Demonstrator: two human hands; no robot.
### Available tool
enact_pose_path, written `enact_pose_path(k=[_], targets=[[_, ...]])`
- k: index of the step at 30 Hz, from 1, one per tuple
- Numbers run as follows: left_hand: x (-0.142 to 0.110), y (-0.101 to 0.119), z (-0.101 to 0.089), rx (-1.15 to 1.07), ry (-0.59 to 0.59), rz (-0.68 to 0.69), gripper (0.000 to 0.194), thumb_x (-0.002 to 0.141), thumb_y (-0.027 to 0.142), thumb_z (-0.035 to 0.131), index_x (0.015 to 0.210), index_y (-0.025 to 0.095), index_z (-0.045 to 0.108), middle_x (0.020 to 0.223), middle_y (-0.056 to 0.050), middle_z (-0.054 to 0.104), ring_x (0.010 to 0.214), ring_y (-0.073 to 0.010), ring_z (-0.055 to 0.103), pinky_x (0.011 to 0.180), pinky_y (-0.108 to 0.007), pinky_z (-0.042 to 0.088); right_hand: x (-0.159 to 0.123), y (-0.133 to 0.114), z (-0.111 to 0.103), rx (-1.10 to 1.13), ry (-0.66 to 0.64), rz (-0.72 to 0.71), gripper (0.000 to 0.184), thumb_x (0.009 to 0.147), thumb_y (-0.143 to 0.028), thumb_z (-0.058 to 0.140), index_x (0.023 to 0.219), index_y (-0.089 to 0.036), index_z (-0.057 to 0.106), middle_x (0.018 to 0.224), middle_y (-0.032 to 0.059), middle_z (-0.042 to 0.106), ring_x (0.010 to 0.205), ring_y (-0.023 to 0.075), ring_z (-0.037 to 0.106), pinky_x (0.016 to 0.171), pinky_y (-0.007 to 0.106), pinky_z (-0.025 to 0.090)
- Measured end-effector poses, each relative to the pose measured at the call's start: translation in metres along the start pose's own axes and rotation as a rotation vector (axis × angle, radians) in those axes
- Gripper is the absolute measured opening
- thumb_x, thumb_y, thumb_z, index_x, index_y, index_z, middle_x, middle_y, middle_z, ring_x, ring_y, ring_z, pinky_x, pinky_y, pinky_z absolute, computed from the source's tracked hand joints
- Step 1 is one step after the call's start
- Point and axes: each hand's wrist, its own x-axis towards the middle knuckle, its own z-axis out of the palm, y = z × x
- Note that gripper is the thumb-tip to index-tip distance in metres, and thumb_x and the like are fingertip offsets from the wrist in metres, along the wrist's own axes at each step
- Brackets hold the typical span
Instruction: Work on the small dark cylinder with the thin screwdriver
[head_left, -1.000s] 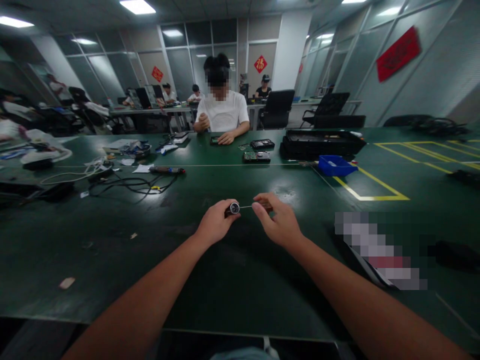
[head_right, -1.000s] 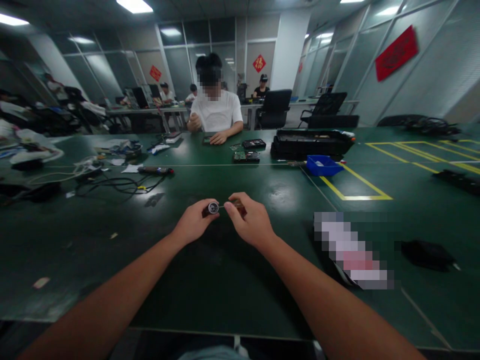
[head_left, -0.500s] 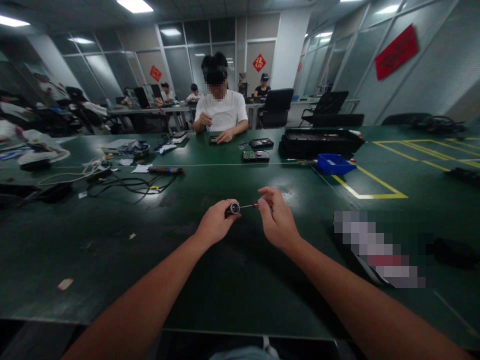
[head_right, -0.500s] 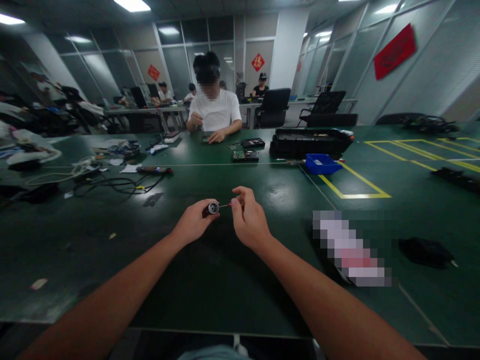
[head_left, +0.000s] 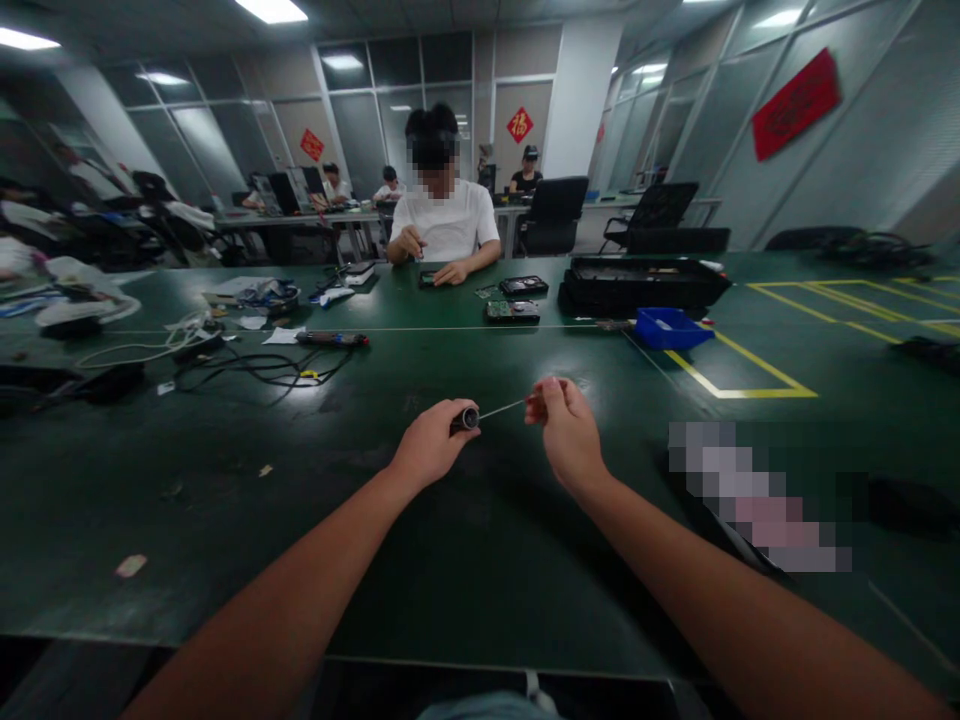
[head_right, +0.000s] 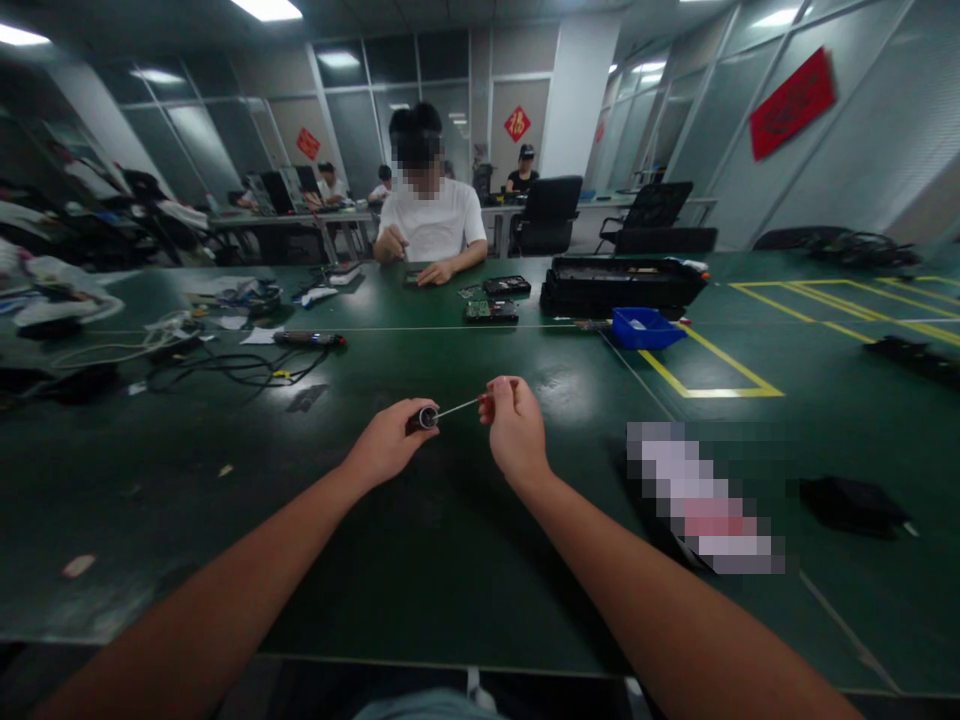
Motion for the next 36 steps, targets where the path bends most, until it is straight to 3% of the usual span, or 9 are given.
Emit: enact_pose_path(k=[11, 17, 29, 33, 36], targets=[[-0.002, 0.001, 0.001, 0.055, -0.007, 0.013, 0.036, 0.086, 0.027, 0.070, 0.121, 0.028, 0.066, 0.110, -0.004, 0.069, 0.097, -0.0218, 0.065, 0.084, -0.034, 0.050, -0.015, -0.021, -0.001, -0.372, -0.117, -0.258, 0.021, 0.102, -0.039, 0.042, 0.098, -0.022, 0.055, 0.079, 0.0027, 0.066, 0.071, 0.0173, 0.063, 0.069, 0.032, 0.047], [-0.002, 0.001, 0.002, 0.087, -0.034, 0.015, 0.037, 0.086, 0.026, 0.069, 0.123, 0.030, 0.066, 0.113, -0.003, 0.069, 0.099, -0.0225, 0.065, 0.084, -0.034, 0.050, -0.016, -0.031, -0.002, -0.568, -0.181, -0.369, 0.019, 0.100, -0.034, 0.043, 0.097, -0.021, 0.055, 0.078, 0.0047, 0.068, 0.070, 0.0184, 0.065, 0.067, 0.031, 0.044], [-0.002, -0.002, 0.002, 0.107, -0.039, -0.003, 0.039, 0.087, 0.025, 0.068, 0.125, 0.029, 0.065, 0.117, -0.002, 0.069, 0.105, -0.0223, 0.064, 0.091, -0.034, 0.050, -0.011, -0.035, -0.005, -0.761, -0.103, -0.427, 0.027, 0.100, -0.040, 0.045, 0.084, -0.020, 0.054, 0.076, 0.0045, 0.061, 0.068, 0.0177, 0.057, 0.064, 0.030, 0.038], [-0.002, -0.002, 0.001, 0.116, -0.037, -0.023, 0.039, 0.086, 0.026, 0.069, 0.125, 0.028, 0.065, 0.117, -0.004, 0.069, 0.105, -0.0235, 0.065, 0.090, -0.036, 0.050, -0.008, -0.029, -0.004, -0.768, -0.261, -0.359, 0.019, 0.101, -0.029, 0.040, 0.099, -0.019, 0.056, 0.083, 0.0063, 0.066, 0.071, 0.0187, 0.060, 0.065, 0.030, 0.040], [-0.003, -0.003, 0.002, 0.116, -0.040, -0.020, 0.039, 0.086, 0.026, 0.069, 0.124, 0.028, 0.065, 0.116, -0.004, 0.070, 0.104, -0.0239, 0.065, 0.088, -0.036, 0.050, -0.006, -0.026, -0.004, -0.904, -0.429, -0.255, 0.017, 0.096, -0.023, 0.046, 0.098, -0.020, 0.062, 0.085, 0.0064, 0.070, 0.073, 0.0194, 0.062, 0.063, 0.030, 0.039]])
